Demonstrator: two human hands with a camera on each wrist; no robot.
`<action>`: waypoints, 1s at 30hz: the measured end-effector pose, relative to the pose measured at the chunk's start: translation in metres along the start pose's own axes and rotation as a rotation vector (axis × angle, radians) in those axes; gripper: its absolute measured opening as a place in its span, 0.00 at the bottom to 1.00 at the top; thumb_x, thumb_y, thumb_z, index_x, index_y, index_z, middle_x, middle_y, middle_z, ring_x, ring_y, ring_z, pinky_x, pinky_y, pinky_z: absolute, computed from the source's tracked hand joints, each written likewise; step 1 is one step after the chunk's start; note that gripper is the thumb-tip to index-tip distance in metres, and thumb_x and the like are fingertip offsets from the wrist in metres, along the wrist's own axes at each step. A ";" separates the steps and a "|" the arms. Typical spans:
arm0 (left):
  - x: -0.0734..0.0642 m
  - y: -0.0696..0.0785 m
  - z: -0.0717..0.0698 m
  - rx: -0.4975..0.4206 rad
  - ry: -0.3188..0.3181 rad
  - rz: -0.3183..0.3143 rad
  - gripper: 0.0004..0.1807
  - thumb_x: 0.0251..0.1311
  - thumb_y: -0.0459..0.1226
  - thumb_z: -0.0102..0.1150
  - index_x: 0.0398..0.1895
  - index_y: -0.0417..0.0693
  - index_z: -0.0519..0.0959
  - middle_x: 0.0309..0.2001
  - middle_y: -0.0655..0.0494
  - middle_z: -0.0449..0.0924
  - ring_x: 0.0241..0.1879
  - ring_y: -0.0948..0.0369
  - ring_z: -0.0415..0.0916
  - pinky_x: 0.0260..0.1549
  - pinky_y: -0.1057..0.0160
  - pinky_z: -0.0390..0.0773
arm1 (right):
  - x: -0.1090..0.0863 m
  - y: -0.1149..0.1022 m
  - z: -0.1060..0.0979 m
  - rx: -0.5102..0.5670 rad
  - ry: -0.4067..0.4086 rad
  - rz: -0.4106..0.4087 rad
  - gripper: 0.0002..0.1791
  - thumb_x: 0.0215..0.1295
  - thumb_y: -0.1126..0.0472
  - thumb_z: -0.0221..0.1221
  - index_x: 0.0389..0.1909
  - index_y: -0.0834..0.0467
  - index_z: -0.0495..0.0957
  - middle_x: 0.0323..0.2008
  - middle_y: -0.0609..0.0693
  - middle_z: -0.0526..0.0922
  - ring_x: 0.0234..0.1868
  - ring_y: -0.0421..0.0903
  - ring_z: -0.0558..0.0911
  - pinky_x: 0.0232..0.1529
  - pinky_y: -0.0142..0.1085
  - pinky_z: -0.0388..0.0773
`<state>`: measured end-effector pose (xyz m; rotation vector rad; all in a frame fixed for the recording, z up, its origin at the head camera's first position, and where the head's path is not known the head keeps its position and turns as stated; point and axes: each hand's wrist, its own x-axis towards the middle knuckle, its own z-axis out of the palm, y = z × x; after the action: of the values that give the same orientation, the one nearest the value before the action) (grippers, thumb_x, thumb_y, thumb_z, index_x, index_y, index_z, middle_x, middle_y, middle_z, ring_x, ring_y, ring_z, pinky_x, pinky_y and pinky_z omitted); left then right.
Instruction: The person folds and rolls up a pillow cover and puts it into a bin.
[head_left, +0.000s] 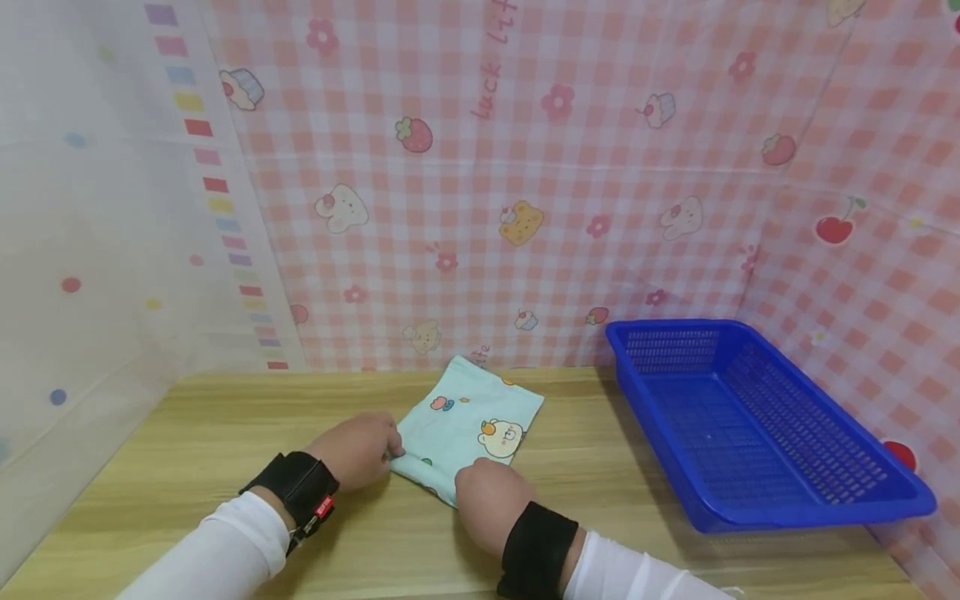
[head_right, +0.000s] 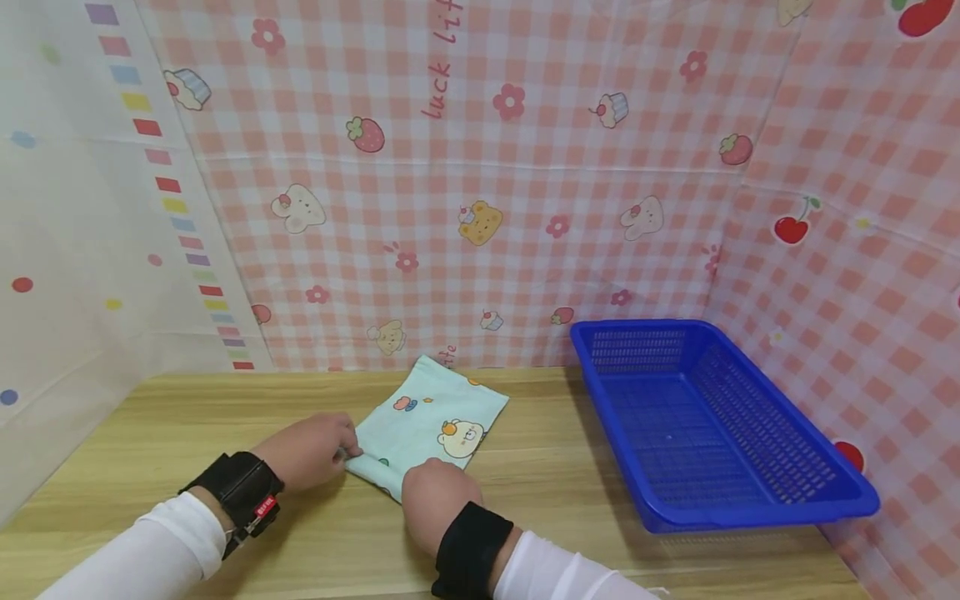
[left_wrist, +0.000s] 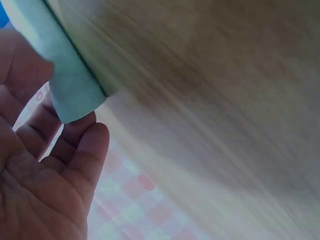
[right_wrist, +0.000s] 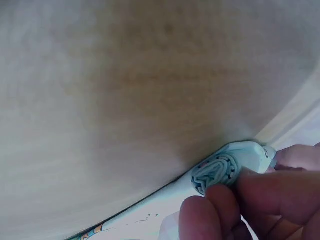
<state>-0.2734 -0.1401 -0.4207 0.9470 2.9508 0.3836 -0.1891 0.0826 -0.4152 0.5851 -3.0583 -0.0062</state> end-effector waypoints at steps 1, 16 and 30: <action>-0.001 0.000 -0.001 0.000 -0.009 0.004 0.13 0.53 0.24 0.66 0.38 0.46 0.91 0.37 0.60 0.80 0.37 0.62 0.78 0.45 0.58 0.82 | -0.001 0.000 0.000 -0.002 -0.005 0.000 0.06 0.66 0.66 0.66 0.29 0.55 0.84 0.26 0.48 0.81 0.27 0.41 0.78 0.32 0.37 0.81; -0.007 0.001 -0.006 -0.004 -0.021 -0.001 0.11 0.58 0.26 0.70 0.40 0.48 0.92 0.37 0.63 0.79 0.39 0.65 0.77 0.45 0.60 0.82 | 0.002 0.004 0.001 -0.034 -0.008 -0.055 0.04 0.65 0.66 0.66 0.30 0.55 0.84 0.26 0.48 0.80 0.26 0.41 0.78 0.30 0.37 0.81; -0.019 0.005 -0.003 -0.027 -0.030 -0.051 0.09 0.60 0.30 0.71 0.42 0.50 0.91 0.38 0.64 0.80 0.39 0.65 0.78 0.46 0.58 0.82 | 0.003 0.022 0.003 0.028 -0.043 -0.125 0.03 0.65 0.67 0.65 0.32 0.56 0.82 0.26 0.47 0.80 0.28 0.40 0.77 0.35 0.36 0.81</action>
<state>-0.2550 -0.1476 -0.4178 0.8656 2.9287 0.4026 -0.2007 0.1021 -0.4184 0.7877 -3.0619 0.0215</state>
